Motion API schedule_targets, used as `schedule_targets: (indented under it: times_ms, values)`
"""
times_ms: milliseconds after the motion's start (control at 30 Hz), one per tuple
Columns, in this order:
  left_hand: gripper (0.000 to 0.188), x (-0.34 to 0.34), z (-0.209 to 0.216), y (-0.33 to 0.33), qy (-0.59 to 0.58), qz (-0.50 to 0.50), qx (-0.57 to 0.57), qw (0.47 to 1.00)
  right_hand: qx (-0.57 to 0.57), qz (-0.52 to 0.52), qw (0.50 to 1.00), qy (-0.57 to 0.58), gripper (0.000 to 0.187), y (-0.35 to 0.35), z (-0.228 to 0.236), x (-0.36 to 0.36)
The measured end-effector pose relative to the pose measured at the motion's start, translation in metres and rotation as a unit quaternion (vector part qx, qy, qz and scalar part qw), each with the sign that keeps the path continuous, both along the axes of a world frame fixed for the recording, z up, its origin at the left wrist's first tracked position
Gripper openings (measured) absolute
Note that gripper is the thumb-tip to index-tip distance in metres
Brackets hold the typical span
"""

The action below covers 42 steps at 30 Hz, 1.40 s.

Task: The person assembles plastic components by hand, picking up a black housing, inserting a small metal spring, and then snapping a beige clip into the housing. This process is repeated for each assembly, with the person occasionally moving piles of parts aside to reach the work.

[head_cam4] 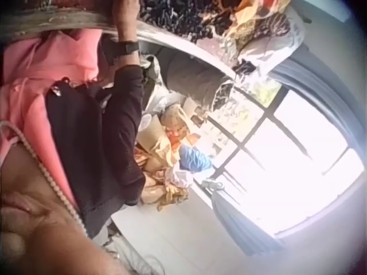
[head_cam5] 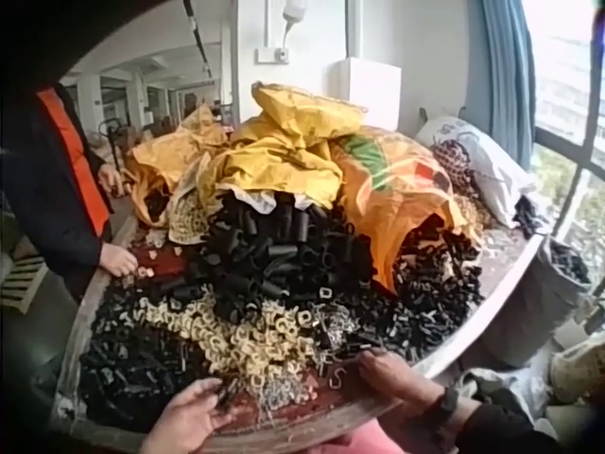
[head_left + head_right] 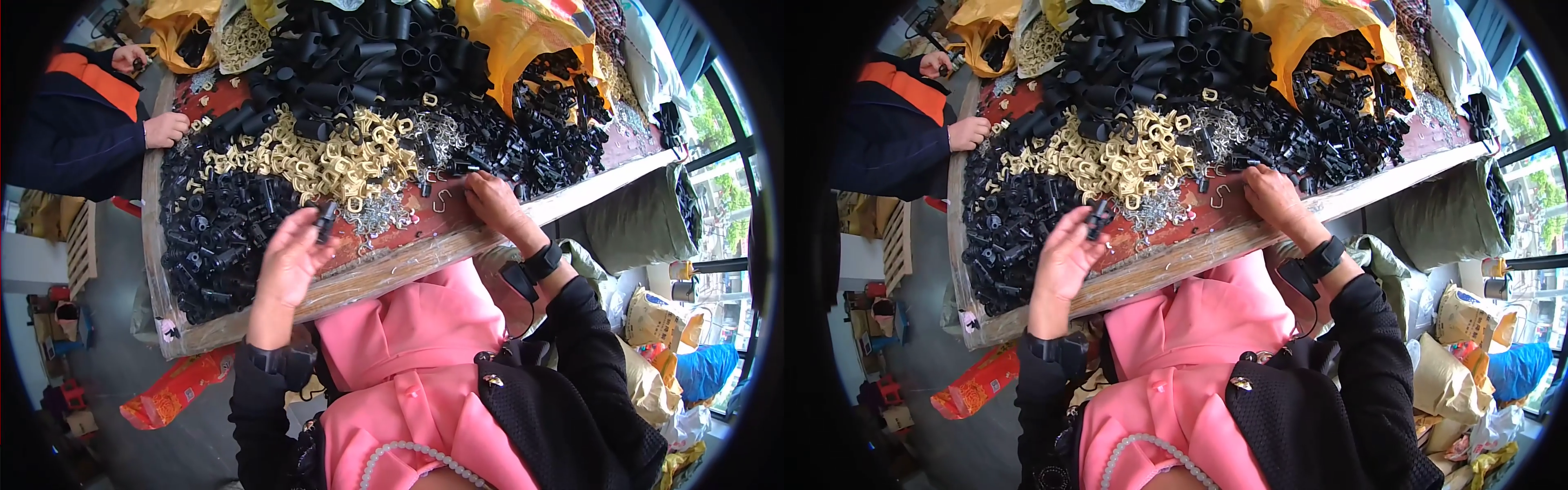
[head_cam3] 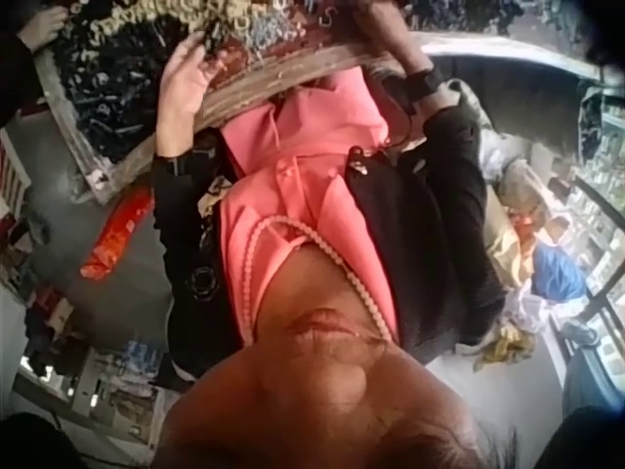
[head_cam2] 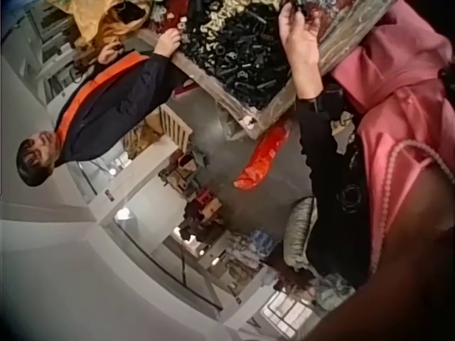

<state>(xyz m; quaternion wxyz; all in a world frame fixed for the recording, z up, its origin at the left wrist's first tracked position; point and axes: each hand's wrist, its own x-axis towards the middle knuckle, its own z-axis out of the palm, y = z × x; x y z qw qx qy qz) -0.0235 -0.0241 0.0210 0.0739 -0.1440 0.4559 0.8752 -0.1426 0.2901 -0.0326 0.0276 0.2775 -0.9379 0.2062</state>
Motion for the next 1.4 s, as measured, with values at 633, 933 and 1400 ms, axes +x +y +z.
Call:
schedule_targets:
  times_ms: [633,933,1400]
  values:
    - [0.031,0.002,-0.013,0.059,-0.054,-0.173,0.233,0.955,-0.168,0.199,0.964,-0.060,0.013,-0.080,0.067,0.067]
    - [0.030,0.019,-0.004,0.071,-0.037,-0.169,0.078,0.982,-0.129,0.204,0.969,-0.047,0.014,-0.078,0.073,0.083]
    - [0.031,0.008,-0.024,0.056,-0.065,-0.194,0.204,0.957,-0.309,0.196,0.906,-0.215,0.014,-0.069,0.055,0.053]
